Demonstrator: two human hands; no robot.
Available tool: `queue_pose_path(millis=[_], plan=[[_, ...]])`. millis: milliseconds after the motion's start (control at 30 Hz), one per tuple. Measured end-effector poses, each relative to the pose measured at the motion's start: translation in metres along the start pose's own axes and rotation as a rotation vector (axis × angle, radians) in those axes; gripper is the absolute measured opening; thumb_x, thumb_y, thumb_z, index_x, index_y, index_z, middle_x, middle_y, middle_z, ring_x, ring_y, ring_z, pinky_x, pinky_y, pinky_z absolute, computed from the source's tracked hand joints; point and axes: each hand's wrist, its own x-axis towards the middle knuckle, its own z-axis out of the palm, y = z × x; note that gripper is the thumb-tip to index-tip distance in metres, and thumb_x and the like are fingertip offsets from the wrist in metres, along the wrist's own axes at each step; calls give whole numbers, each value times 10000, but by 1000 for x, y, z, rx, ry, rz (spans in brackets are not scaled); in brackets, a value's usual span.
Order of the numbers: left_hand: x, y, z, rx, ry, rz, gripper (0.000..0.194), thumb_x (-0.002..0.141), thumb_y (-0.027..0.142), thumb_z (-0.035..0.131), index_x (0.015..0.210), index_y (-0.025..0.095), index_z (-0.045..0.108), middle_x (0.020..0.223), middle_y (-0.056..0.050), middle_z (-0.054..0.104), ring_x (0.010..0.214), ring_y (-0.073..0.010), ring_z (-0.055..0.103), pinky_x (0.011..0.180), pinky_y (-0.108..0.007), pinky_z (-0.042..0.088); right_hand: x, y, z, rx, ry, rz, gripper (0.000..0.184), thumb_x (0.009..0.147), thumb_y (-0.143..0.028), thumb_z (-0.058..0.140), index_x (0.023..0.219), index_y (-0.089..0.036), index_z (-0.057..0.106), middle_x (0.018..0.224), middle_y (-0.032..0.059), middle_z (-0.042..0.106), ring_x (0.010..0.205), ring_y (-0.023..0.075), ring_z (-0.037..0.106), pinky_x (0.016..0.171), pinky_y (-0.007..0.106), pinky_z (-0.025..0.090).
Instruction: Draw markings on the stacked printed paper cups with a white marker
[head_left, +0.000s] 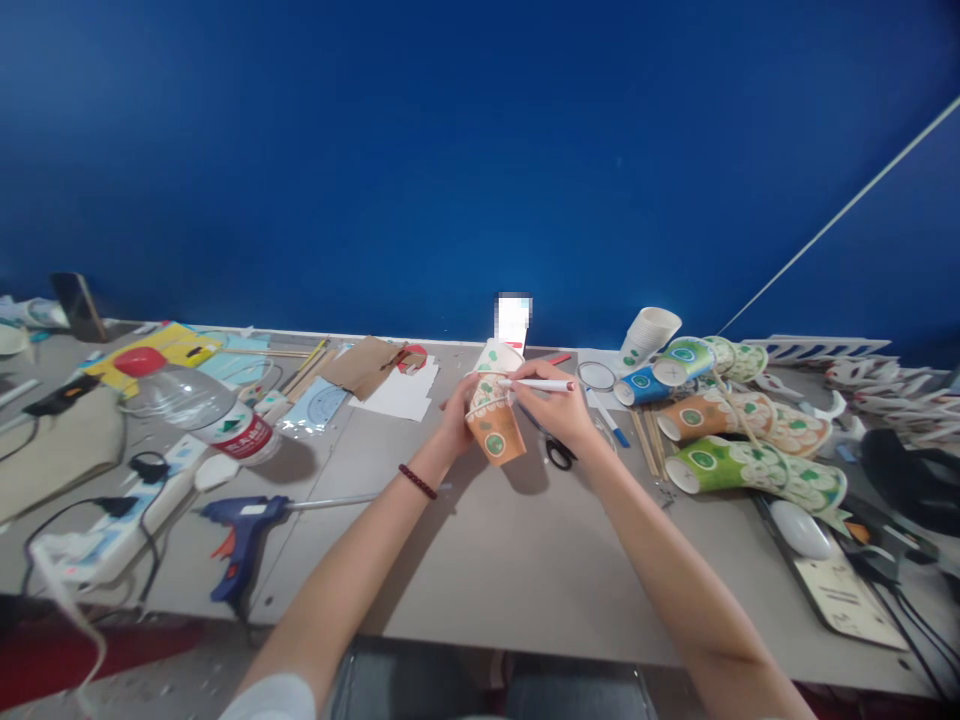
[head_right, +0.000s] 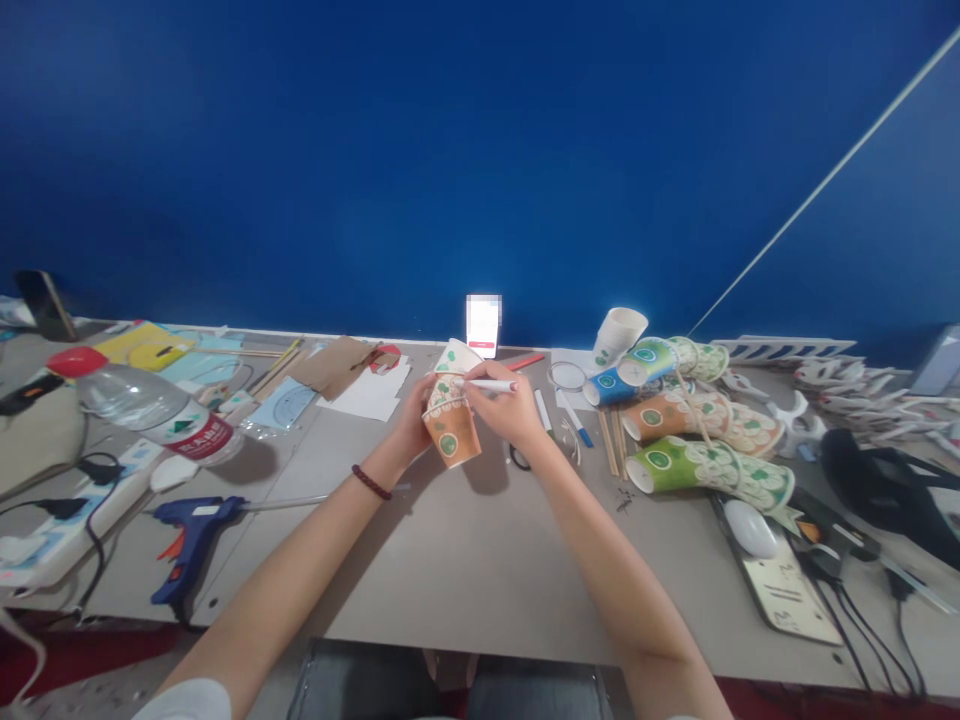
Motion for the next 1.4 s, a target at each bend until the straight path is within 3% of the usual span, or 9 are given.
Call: queue_pose_path(millis=[500, 1000, 1400], plan=[[-2, 2, 2, 11, -30, -23, 392, 758, 481, 685, 945, 138, 711, 818, -71, 734, 703, -204, 666, 726, -337, 502, 0, -1, 0, 17, 14, -4, 62, 717, -230, 589, 735, -229, 649, 855, 27, 737, 784, 208, 668, 673, 313, 514], [-1, 1, 1, 22, -20, -19, 400, 751, 488, 677, 946, 139, 701, 804, -80, 735, 684, -215, 671, 712, -351, 517, -1, -1, 1, 76, 8, -6, 50, 688, -205, 573, 661, -233, 606, 814, 31, 749, 903, 252, 711, 699, 333, 531], [-3, 2, 2, -1, -16, -22, 366, 782, 464, 661, 954, 143, 699, 823, -78, 736, 703, -216, 669, 720, -347, 515, 0, -5, 1, 20, 35, -15, 67, 744, -273, 585, 751, -226, 632, 794, 26, 708, 746, 202, 649, 654, 310, 504]])
